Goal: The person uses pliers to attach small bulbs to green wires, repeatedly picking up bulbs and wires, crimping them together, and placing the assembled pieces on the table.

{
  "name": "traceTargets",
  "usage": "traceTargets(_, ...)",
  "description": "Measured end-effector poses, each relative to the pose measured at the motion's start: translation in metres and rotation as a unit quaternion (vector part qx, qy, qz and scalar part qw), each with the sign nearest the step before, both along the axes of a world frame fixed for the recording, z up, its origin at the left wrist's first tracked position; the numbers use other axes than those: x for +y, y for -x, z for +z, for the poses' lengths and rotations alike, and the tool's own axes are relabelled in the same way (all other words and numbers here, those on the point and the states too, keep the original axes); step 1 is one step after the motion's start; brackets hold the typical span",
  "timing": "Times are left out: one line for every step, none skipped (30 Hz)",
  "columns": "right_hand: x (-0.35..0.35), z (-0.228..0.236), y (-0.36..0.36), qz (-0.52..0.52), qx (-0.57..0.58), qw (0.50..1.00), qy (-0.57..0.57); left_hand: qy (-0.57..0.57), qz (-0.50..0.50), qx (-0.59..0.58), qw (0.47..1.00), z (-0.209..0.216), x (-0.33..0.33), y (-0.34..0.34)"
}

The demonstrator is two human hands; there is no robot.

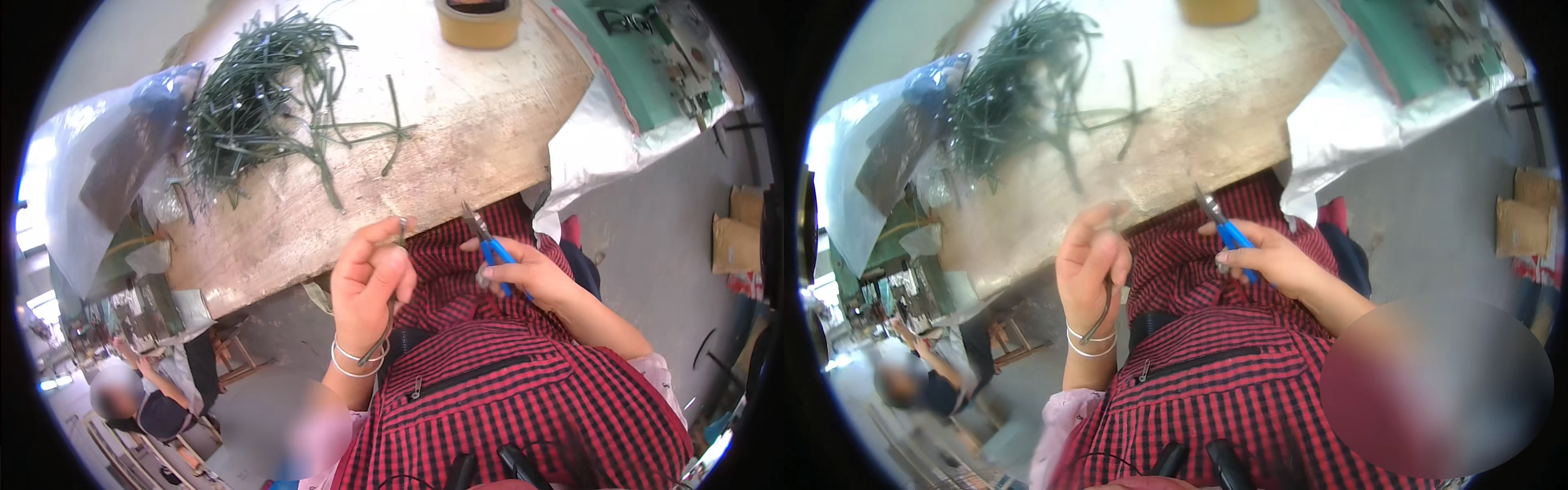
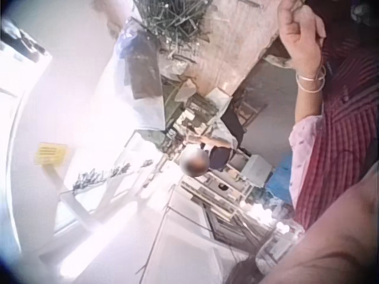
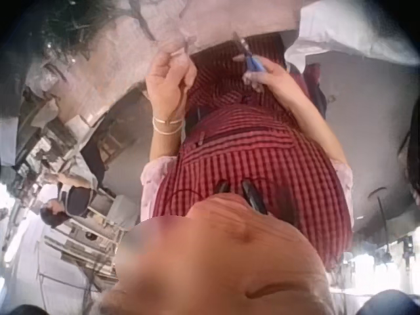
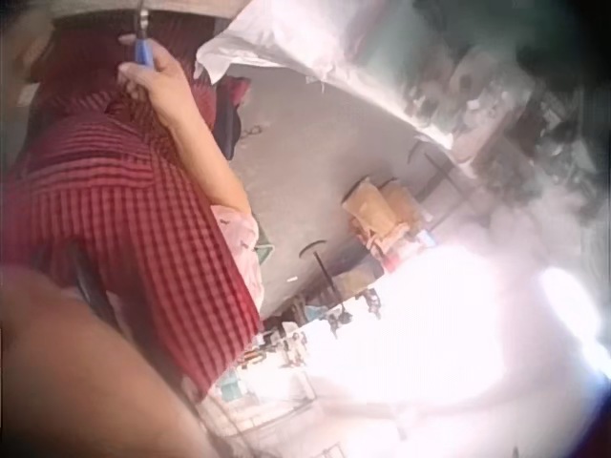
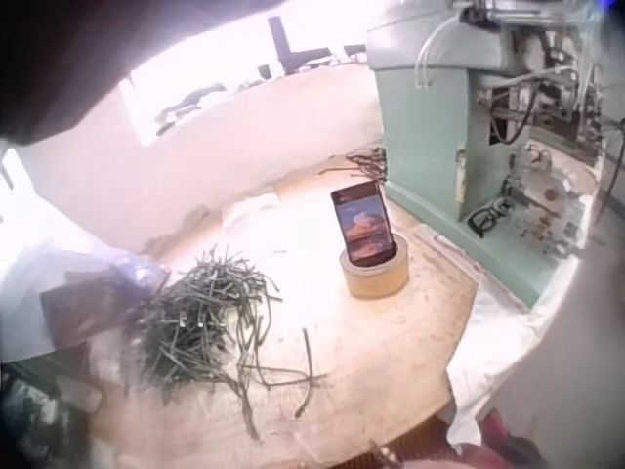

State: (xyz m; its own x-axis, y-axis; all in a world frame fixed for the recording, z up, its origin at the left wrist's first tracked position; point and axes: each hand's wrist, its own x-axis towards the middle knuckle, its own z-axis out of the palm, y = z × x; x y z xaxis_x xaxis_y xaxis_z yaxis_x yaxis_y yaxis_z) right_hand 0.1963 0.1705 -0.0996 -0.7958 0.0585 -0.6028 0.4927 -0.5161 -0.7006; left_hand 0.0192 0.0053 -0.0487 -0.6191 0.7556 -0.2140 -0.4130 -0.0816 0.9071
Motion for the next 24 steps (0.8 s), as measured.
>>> traceTargets(0.000,0.010,0.005,-0.009,-0.005,0.998,-0.057,-0.001,-0.017,0.002,1.000,0.004,-0.002,-0.001)
traceTargets(-0.002,0.018,0.010,-0.009,0.075,0.973,-0.220,0.002,-0.031,0.002,1.000,0.010,-0.005,0.000)
traceTargets(0.000,0.038,0.017,0.023,0.113,0.936,-0.332,0.010,-0.046,0.001,0.999,0.013,-0.010,0.000)
traceTargets(0.001,0.057,0.024,0.045,0.142,0.882,-0.447,-0.005,-0.054,-0.031,0.998,0.013,-0.015,0.004)
traceTargets(0.002,0.065,0.029,0.051,0.161,0.839,-0.517,0.001,-0.059,-0.035,0.998,0.014,-0.019,0.005)
traceTargets(0.002,0.070,0.034,0.055,0.178,0.791,-0.583,0.007,-0.064,-0.040,0.997,0.016,-0.024,0.006)
traceTargets(0.002,0.074,0.038,0.057,0.193,0.738,-0.645,0.014,-0.070,-0.044,0.996,0.018,-0.026,0.007)
traceTargets(0.000,0.076,0.037,0.087,0.173,0.722,-0.664,0.019,-0.063,-0.055,0.996,0.016,-0.029,0.008)
traceTargets(-0.002,0.077,0.038,0.089,0.169,0.708,-0.680,0.025,-0.057,-0.066,0.996,0.015,-0.030,0.009)
traceTargets(-0.003,0.077,0.039,0.091,0.164,0.693,-0.696,0.031,-0.051,-0.077,0.995,0.014,-0.031,0.009)
traceTargets(-0.005,0.077,0.039,0.096,0.159,0.681,-0.708,0.041,-0.044,-0.091,0.994,0.013,-0.031,0.008)
traceTargets(-0.005,0.079,0.039,0.101,0.153,0.666,-0.723,0.039,-0.038,-0.088,0.995,0.013,-0.031,0.007)
traceTargets(-0.006,0.081,0.038,0.110,0.147,0.662,-0.726,0.037,-0.040,-0.089,0.995,0.012,-0.032,0.005)
traceTargets(-0.006,0.083,0.037,0.115,0.142,0.658,-0.730,0.036,-0.044,-0.086,0.995,0.012,-0.033,0.007)
traceTargets(-0.006,0.085,0.037,0.119,0.137,0.654,-0.735,0.034,-0.049,-0.083,0.995,0.013,-0.033,0.008)
traceTargets(-0.006,0.088,0.037,0.121,0.137,0.652,-0.735,0.031,-0.057,-0.091,0.994,0.015,-0.033,0.010)
traceTargets(-0.006,0.090,0.037,0.125,0.137,0.651,-0.736,0.027,-0.066,-0.101,0.992,0.016,-0.033,0.012)
traceTargets(-0.006,0.092,0.036,0.128,0.136,0.650,-0.737,0.024,-0.074,-0.111,0.991,0.018,-0.032,0.013)
traceTargets(-0.005,0.093,0.035,0.139,0.135,0.624,-0.757,0.037,-0.080,-0.123,0.989,0.023,-0.031,0.015)
traceTargets(-0.004,0.092,0.035,0.152,0.133,0.598,-0.776,0.052,-0.084,-0.137,0.986,0.027,-0.029,0.016)
traceTargets(-0.002,0.092,0.034,0.165,0.131,0.571,-0.794,0.066,-0.089,-0.151,0.982,0.030,-0.028,0.018)
traceTargets(0.005,0.090,0.035,0.173,0.162,0.542,-0.806,0.080,-0.127,-0.153,0.977,0.031,-0.028,0.023)
traceTargets(0.016,0.084,0.035,0.183,0.198,0.514,-0.815,0.096,-0.159,-0.156,0.970,0.030,-0.031,0.028)
traceTargets(0.027,0.082,0.036,0.190,0.230,0.485,-0.822,0.113,-0.196,-0.159,0.961,0.032,-0.031,0.031)
